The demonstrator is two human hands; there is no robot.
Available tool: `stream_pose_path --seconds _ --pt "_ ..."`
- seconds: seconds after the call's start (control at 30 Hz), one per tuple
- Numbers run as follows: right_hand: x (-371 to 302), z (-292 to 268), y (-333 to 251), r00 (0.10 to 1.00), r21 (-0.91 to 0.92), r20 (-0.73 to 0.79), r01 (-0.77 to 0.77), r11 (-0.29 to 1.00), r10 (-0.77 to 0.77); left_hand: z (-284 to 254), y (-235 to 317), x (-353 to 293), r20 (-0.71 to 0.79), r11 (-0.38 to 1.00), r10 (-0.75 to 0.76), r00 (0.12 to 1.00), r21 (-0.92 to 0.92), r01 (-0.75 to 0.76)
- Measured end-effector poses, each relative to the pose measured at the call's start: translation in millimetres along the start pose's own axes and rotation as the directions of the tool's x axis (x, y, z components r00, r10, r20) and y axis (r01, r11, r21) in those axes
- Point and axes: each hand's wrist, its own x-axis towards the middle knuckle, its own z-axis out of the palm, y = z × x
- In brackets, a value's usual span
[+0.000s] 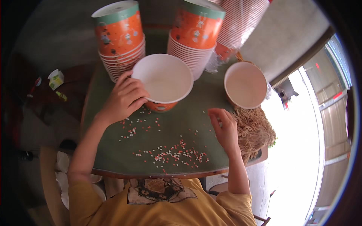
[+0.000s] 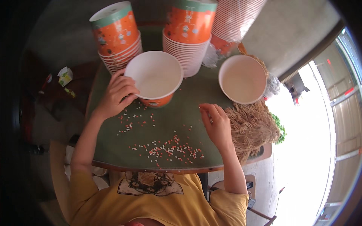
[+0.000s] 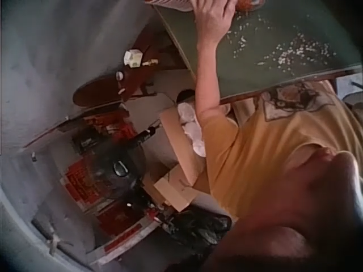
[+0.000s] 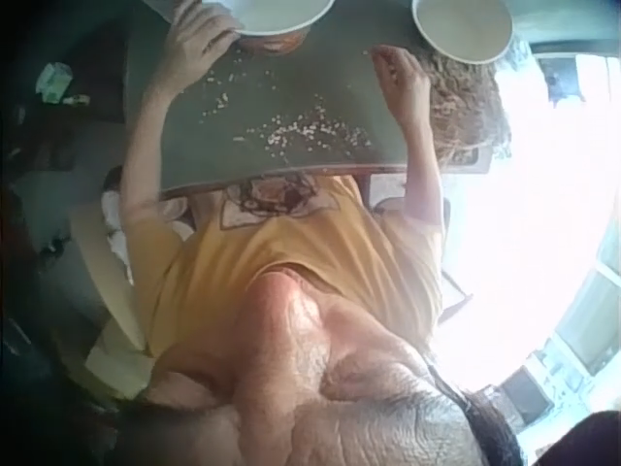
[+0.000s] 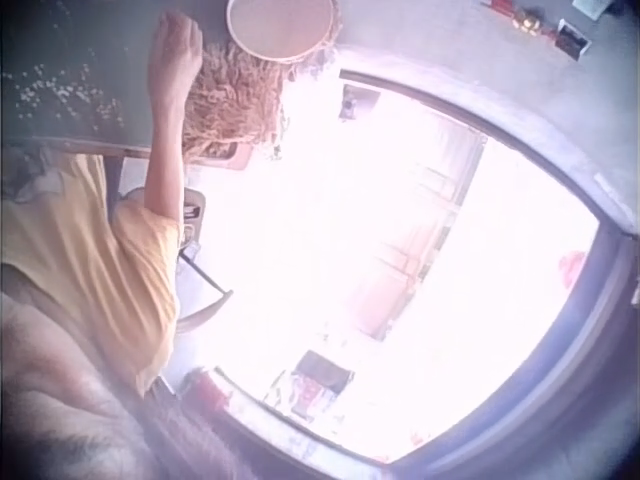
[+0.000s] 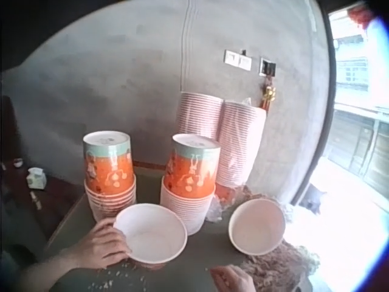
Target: Attaching decorative string handles to festive paper cups by threading them through pre-punched holes.
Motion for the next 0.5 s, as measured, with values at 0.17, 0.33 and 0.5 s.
stream_pose_path --seconds 0.17,0.33,0.5 --pt "-47.0 -49.4 55.4 0.996 -0.439 -0.029 -0.085 0.895 0.081 -7.8 53.4 -5.8 0.061 0.998 -0.014 0.998 0.063 0.01" --pt "-59.9 -52.8 69.2 0.994 -0.532 0.077 -0.025 0.846 0.078 -3.7 90.3 -25.0 0.046 0.996 -0.066 0.997 0.063 0.063" --pt "-45.2 -45.1 81.0 0.989 -0.627 0.145 0.074 0.776 0.023 -0.5 95.9 -27.4 -0.018 0.992 -0.117 0.993 0.049 0.117"
